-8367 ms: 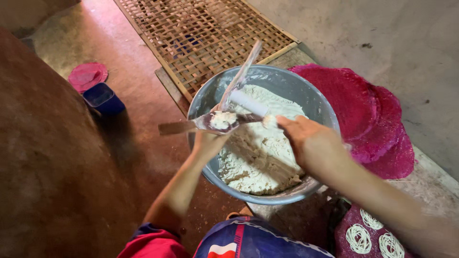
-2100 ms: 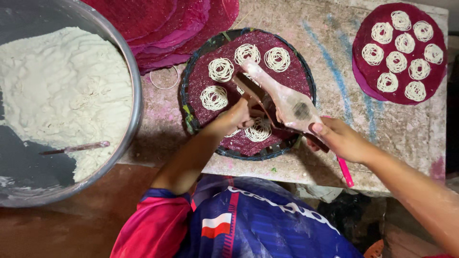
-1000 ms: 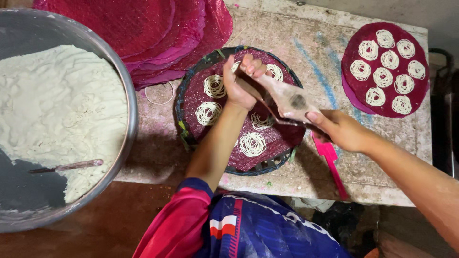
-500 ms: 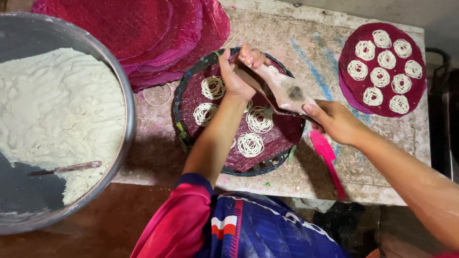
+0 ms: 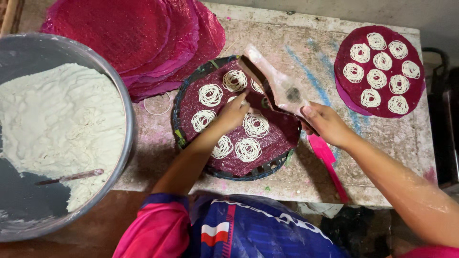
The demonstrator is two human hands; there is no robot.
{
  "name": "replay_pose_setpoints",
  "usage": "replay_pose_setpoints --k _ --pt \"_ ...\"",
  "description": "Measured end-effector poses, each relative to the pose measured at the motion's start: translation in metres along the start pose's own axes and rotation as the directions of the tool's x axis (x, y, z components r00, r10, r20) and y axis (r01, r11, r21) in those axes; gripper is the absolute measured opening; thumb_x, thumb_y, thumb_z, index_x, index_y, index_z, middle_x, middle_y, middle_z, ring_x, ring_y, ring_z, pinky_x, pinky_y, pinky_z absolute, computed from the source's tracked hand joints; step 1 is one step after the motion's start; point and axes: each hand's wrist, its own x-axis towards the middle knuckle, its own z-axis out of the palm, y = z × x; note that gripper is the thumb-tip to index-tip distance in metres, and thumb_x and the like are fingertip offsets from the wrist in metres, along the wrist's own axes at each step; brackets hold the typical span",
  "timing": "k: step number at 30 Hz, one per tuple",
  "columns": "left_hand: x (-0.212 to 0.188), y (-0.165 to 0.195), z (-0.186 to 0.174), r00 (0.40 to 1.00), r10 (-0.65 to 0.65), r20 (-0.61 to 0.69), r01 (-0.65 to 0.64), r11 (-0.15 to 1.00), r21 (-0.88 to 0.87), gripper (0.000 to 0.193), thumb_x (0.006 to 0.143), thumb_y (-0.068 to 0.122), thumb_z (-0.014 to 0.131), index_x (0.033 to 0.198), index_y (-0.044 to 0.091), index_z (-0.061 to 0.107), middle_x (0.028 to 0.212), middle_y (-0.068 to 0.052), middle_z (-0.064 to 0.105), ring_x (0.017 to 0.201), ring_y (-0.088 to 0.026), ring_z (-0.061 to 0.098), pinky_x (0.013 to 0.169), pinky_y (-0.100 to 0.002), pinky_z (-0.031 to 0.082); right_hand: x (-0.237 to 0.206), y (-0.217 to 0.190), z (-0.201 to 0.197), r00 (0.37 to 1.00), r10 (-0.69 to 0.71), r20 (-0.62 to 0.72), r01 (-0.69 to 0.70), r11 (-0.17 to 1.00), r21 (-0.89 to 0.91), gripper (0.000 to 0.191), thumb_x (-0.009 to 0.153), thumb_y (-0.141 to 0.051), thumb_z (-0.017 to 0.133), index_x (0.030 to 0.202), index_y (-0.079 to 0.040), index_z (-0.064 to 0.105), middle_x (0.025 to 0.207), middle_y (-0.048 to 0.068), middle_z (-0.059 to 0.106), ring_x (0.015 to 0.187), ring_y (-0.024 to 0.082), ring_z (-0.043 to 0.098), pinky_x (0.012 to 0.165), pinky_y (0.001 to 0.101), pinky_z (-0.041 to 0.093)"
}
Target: The person scoops white batter from a large basin into a handheld wooden press, then squeezes the press over round magenta trays to extrude thin strands into spiral noodle nests, one nest at a time. They periodically refill the press with batter and continue extruding nests across the trays.
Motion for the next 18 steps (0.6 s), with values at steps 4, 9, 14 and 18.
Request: replay_pose_setpoints --k 4,9,14,18 --pt "-0.038 0.038 -0.023 0.994 -0.095 -0.06 0.112 0.881 0.459 0.052 0.102 0.042 0.053 0.151 0.026 0.059 0.097 -0.01 0.078 0.072 -0.024 0.072 0.076 -0.04 0.058 -0.009 0.014 -0.011 0.999 0.002 0.037 -0.004 0.999 0.034 0.07 0.1 -0.063 0.033 0.085 -0.005 0.069 0.071 0.007 0.071 0.064 0.017 0.067 0.059 0.0322 0.053" --pt "0.018 0.087 -0.005 0.999 0.026 0.047 0.043 0.149 -0.988 0.062 0.093 0.057 0.049 0.127 0.006 0.06 0.112 -0.008 0.075 0.112 -0.024 0.065 0.107 -0.046 0.045 -0.02 0.013 -0.023 0.911 0.169 0.376 -0.242 0.958 0.156 0.074 0.094 -0.068 0.03 0.088 -0.007 0.071 0.071 0.008 0.073 0.066 0.019 0.072 0.063 0.0346 0.06" --pt "0.075 0.089 0.024 0.895 0.437 -0.087 0.057 -0.306 -0.95 0.055 0.108 0.063 0.045 0.085 0.014 0.052 0.082 0.001 0.053 0.086 -0.017 0.053 0.102 -0.042 0.046 -0.005 -0.002 -0.048 0.949 0.252 0.189 -0.222 0.96 -0.169 0.082 0.102 -0.066 0.029 0.08 0.001 0.071 0.063 0.012 0.068 0.058 0.021 0.066 0.058 0.0379 0.054" --pt "0.107 0.075 0.016 0.91 0.392 -0.132 -0.013 -0.292 -0.956 0.054 0.106 0.063 0.042 0.08 0.016 0.046 0.074 0.003 0.045 0.072 -0.015 0.047 0.091 -0.04 0.046 0.012 -0.008 -0.036 0.988 0.156 0.023 -0.151 0.979 -0.14 0.07 0.099 -0.064 0.04 0.092 -0.001 0.069 0.067 0.009 0.064 0.059 0.018 0.061 0.059 0.0376 0.053"
